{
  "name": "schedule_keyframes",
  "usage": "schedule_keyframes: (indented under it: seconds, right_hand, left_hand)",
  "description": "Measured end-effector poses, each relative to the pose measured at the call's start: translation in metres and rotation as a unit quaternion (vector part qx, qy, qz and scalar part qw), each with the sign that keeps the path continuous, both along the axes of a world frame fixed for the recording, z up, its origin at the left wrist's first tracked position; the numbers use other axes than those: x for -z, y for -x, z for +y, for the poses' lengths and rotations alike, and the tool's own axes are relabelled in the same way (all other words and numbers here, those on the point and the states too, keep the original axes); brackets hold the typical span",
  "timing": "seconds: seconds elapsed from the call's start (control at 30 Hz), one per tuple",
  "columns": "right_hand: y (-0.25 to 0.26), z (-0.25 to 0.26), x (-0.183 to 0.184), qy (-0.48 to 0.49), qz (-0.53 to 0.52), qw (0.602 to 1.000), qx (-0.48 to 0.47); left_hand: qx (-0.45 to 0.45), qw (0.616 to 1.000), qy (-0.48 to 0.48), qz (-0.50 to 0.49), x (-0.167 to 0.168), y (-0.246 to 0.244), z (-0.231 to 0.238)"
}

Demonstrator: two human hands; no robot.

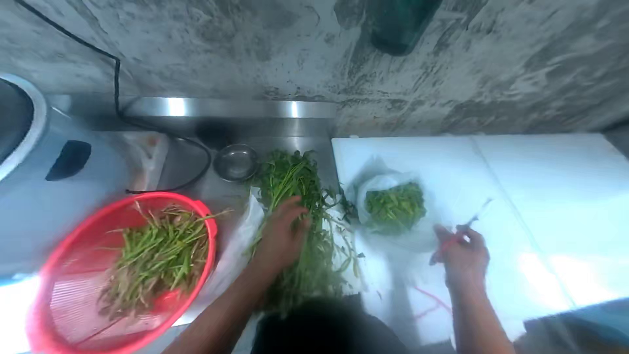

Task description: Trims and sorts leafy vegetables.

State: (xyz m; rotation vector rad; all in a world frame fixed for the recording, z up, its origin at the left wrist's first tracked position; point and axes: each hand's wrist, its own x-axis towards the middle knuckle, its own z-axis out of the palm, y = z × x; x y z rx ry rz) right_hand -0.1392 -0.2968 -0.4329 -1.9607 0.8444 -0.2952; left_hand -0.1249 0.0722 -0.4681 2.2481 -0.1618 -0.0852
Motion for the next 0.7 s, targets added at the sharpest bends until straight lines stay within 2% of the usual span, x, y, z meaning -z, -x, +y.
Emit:
schedule_keyframes:
  seconds: [0.07, 0.13, 0.2, 0.27, 0.33, 0.43, 0.57, 0.63, 0.7]
  right_hand:
    - [-0.013, -0.004, 0.008, 0.01, 0.04, 0.999, -0.01]
    - [-0.021, -0.006, 0.015, 0.003, 0.048, 0.999, -0.023]
    - [-0.03, -0.006, 0.015, -0.033, 0.021, 0.999, -0.029]
    - [-0.044, -0.009, 0.006, -0.054, 0.005, 0.998, -0.034]
    - [-0.063, -0.015, -0.01, -0.077, -0.012, 0.996, -0.034]
    - [-0.077, -0.023, -0.045, -0.094, -0.069, 0.992, -0.049]
    - [-0.063, -0.022, -0.09, -0.025, -0.113, 0.991, -0.071]
    - [-0.053, -0.025, -0.087, 0.012, -0.145, 0.986, -0.077]
    - [-0.045, -0.027, -0.066, 0.017, -0.137, 0.986, -0.089]
  left_hand:
    - [0.069, 0.993, 0.093, 0.02, 0.01, -0.018, -0.052]
    - [0.103, 0.982, 0.136, 0.081, 0.01, -0.038, -0.092]
    - [0.103, 0.975, 0.131, 0.148, 0.006, -0.062, -0.121]
    - [0.064, 0.974, 0.144, 0.166, 0.001, -0.085, -0.14]
    - [0.019, 0.973, 0.169, 0.155, -0.014, -0.109, -0.153]
    - [-0.022, 0.972, 0.206, 0.109, -0.064, -0.13, -0.16]
    - [-0.005, 0.95, 0.307, 0.054, -0.103, -0.128, -0.163]
    - [0.019, 0.936, 0.349, 0.034, -0.105, -0.124, -0.162]
    - [0.033, 0.946, 0.318, 0.059, -0.091, -0.126, -0.16]
